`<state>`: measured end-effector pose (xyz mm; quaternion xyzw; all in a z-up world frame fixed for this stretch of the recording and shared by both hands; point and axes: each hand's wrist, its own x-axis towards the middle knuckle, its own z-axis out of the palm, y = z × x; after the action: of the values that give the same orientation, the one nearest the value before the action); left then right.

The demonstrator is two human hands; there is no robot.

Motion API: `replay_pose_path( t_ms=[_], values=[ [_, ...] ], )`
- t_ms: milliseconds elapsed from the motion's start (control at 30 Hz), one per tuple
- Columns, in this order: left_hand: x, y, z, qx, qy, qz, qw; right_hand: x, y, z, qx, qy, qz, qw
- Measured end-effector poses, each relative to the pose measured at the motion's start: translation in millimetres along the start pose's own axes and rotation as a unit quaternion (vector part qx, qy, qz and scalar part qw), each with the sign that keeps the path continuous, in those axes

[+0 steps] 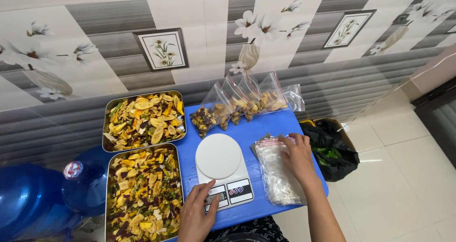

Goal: The person fills plastic bags with dried fruit from metal trays by hand, weighs the bags on a digital scale, and organizes the bags on the table.

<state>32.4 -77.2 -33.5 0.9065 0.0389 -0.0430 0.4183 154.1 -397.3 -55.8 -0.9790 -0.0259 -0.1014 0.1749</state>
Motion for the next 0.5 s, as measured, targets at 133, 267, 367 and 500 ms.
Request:
replay_pose_path(
  t_ms=[133, 267, 367, 500],
  values=[
    [-2, 1, -1, -0.001, 0.014, 0.001, 1.000, -6, -8, -1, 0.010, 0.026, -0.018, 0.999],
    [-2, 0, -1, 0.011, -0.009, -0.016, 1.000, -10, -9, 2, 0.004, 0.041, -0.015, 0.999],
    [-2, 0, 1, 0.018, -0.017, -0.022, 0.999, -12, -13, -1, 0.011, 0.035, -0.013, 0.999],
    [-1, -1, 4, 0.021, -0.024, -0.020, 0.999, -9, -11, 0, -0.004, -0.006, -0.006, 1.000]
  ],
)
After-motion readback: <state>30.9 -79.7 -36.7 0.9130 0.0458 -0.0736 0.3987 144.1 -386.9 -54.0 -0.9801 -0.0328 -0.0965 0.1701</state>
